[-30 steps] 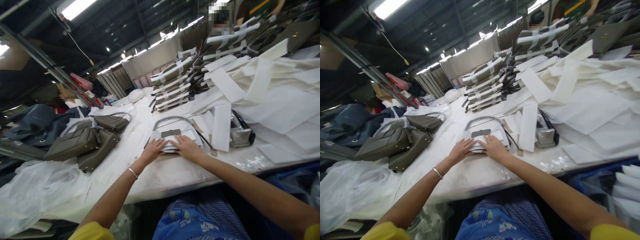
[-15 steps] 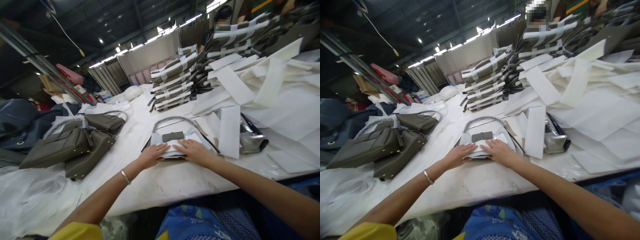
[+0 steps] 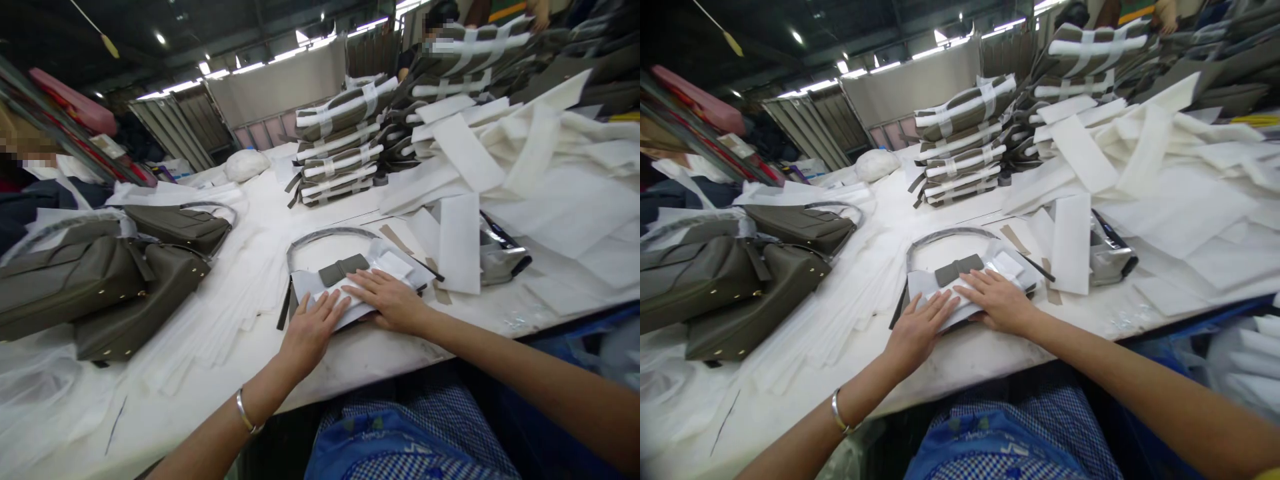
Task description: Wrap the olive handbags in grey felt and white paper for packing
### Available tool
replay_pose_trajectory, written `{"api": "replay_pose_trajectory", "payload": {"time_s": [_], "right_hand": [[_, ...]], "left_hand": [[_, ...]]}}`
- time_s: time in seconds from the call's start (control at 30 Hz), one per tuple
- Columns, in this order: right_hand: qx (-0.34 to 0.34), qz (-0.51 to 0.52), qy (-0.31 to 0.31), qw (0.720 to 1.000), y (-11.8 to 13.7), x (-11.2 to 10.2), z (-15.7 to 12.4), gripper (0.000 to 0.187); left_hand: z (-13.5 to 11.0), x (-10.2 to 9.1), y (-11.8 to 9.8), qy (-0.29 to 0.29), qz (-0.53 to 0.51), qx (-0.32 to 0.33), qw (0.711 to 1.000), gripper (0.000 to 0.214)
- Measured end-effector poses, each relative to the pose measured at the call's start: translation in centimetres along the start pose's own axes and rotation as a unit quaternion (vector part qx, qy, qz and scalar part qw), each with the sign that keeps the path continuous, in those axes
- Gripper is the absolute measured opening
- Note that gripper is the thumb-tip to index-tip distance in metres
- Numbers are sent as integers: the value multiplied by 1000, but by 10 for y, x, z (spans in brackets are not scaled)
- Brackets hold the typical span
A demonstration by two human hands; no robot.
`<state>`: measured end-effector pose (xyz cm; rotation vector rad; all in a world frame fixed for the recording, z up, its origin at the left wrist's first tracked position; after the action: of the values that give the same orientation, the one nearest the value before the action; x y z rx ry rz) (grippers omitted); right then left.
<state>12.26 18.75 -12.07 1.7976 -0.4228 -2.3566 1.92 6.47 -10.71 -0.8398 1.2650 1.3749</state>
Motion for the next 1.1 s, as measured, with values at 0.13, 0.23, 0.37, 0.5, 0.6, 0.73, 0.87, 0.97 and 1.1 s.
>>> {"api": "replay_pose_trajectory", "payload": {"time_s": [0.13, 0.23, 0.37, 0.5, 0.6, 0.73, 0.87, 0.97, 1.1], "right_hand": [[-5, -11, -2, 1000, 2, 0, -3, 67], [-9, -18, 0, 1000, 3, 0, -4, 65], [0, -22, -5, 1000, 2, 0, -3, 68], [-1, -17, -13, 1000, 4, -1, -4, 72], [-4, -19, -17, 1000, 4, -3, -4, 73], [-11, -16, -21, 1000, 4, -4, -4, 72], [-15, -5, -17, 1000, 2, -4, -4, 73], [-11, 5, -12, 1000, 1, -3, -4, 73], [-5, 30, -4, 1000, 2, -4, -4, 77]], "left_hand": [[-5, -8, -4, -34, 25, -12, 999, 54], [-3, -15, -3, -36, 17, -35, 999, 48], [2, -23, 0, -29, 21, -28, 999, 40], [4, -32, 18, -15, -44, -17, 999, 50], [8, -35, 60, -13, -79, -150, 985, 54], [14, -9, 109, 111, -70, -305, 943, 61], [25, 4, 119, 135, -87, -320, 934, 69], [29, 5, 119, 105, -124, -338, 927, 73], [32, 15, 122, 104, -178, -345, 916, 80]]}}
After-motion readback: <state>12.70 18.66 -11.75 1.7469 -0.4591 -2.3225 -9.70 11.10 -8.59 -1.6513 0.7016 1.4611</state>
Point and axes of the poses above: each hand's wrist, its own z-axis towards the middle knuckle, its own x-axis out of the palm, y = z × x, the point moved 7 cm from there along z, towards the middle knuckle, and after that the axes turned 11 degrees about z, right-handed, at the moved point
